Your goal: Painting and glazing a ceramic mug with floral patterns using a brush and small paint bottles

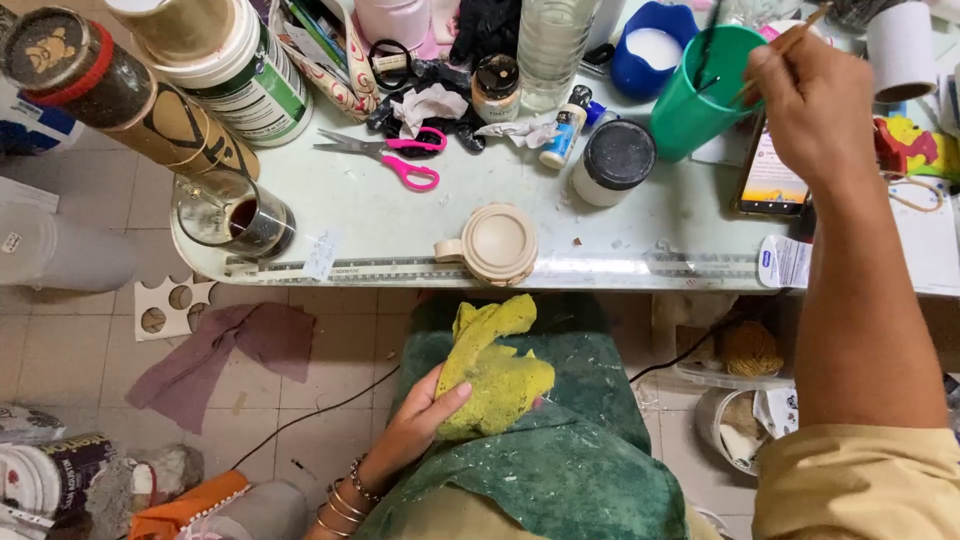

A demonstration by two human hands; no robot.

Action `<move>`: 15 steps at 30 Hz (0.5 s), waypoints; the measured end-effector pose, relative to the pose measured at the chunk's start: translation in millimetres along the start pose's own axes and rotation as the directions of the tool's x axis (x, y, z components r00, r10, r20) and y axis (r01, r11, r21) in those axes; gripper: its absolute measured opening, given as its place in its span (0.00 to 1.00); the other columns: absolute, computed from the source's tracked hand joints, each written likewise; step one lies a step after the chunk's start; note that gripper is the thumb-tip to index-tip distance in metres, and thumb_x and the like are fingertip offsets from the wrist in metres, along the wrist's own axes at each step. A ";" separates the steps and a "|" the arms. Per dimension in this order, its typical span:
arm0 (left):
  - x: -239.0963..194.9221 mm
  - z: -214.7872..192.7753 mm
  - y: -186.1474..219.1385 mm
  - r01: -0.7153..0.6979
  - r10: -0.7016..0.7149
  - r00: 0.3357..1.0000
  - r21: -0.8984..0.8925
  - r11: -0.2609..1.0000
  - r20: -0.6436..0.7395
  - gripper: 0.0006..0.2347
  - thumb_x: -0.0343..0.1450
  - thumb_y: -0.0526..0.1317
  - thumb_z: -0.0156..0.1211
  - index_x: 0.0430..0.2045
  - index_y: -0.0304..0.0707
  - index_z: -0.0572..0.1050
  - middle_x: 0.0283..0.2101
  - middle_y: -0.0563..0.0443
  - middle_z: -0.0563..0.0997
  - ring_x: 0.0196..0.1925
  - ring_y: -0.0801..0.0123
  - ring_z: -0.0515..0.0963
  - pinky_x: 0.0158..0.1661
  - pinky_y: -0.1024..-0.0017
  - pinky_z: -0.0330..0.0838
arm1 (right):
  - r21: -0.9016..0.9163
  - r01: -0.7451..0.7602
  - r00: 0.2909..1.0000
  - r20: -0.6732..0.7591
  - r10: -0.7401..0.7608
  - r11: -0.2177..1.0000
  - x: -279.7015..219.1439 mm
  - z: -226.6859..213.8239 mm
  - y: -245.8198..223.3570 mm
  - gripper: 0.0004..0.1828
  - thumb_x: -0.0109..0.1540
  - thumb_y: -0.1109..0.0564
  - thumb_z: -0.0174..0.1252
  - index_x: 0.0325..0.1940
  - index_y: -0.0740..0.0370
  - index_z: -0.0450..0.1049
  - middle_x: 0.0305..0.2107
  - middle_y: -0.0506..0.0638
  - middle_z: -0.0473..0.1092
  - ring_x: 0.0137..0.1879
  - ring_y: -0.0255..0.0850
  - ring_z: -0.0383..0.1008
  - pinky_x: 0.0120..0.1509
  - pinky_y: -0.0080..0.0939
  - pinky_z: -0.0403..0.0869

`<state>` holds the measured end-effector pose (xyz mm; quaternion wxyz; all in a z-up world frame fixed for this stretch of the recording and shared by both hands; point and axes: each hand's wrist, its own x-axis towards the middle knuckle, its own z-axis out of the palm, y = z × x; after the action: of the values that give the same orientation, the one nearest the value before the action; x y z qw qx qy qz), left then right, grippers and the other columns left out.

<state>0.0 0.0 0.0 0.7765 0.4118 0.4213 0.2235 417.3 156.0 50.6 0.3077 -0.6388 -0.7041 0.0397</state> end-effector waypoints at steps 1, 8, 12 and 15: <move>0.5 -0.5 -0.8 0.002 -0.002 1.000 0.002 1.000 0.002 0.22 0.66 0.45 0.46 0.54 0.34 0.60 0.52 0.44 0.72 0.53 0.62 0.73 0.50 0.69 0.70 | 0.000 -0.003 1.000 -0.001 0.003 1.000 0.3 1.4 2.5 0.13 0.76 0.60 0.48 0.41 0.71 0.70 0.33 0.57 0.71 0.37 0.44 0.69 0.37 0.46 0.64; 3.2 -5.1 -8.3 -0.036 0.037 0.999 -0.052 0.998 0.029 0.23 0.66 0.42 0.49 0.54 0.31 0.60 0.51 0.42 0.72 0.53 0.61 0.72 0.51 0.67 0.70 | -0.111 0.035 0.999 0.001 -0.035 0.993 1.3 1.4 2.5 0.12 0.78 0.60 0.51 0.42 0.69 0.72 0.31 0.54 0.71 0.35 0.44 0.68 0.34 0.47 0.62; 2.4 -2.1 0.2 -0.007 0.007 0.999 0.000 1.000 0.040 0.23 0.66 0.44 0.48 0.54 0.33 0.59 0.51 0.44 0.72 0.52 0.62 0.73 0.50 0.68 0.71 | 0.018 -0.106 0.993 0.061 0.104 0.994 2.6 -0.4 -8.0 0.12 0.75 0.59 0.51 0.42 0.70 0.74 0.28 0.54 0.68 0.32 0.39 0.61 0.31 0.44 0.60; 2.7 0.4 3.0 0.014 -0.014 1.000 -0.004 1.000 0.024 0.22 0.65 0.43 0.49 0.52 0.32 0.62 0.50 0.44 0.73 0.51 0.63 0.74 0.49 0.69 0.70 | -0.307 0.064 0.995 -0.053 -0.084 0.950 4.4 4.3 16.2 0.12 0.76 0.57 0.53 0.42 0.65 0.75 0.31 0.54 0.74 0.33 0.48 0.71 0.34 0.49 0.62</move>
<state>1.8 3.4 1.3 0.7841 0.4097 0.4142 0.2140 429.4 164.4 41.5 0.2298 -0.6525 -0.7148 -0.1018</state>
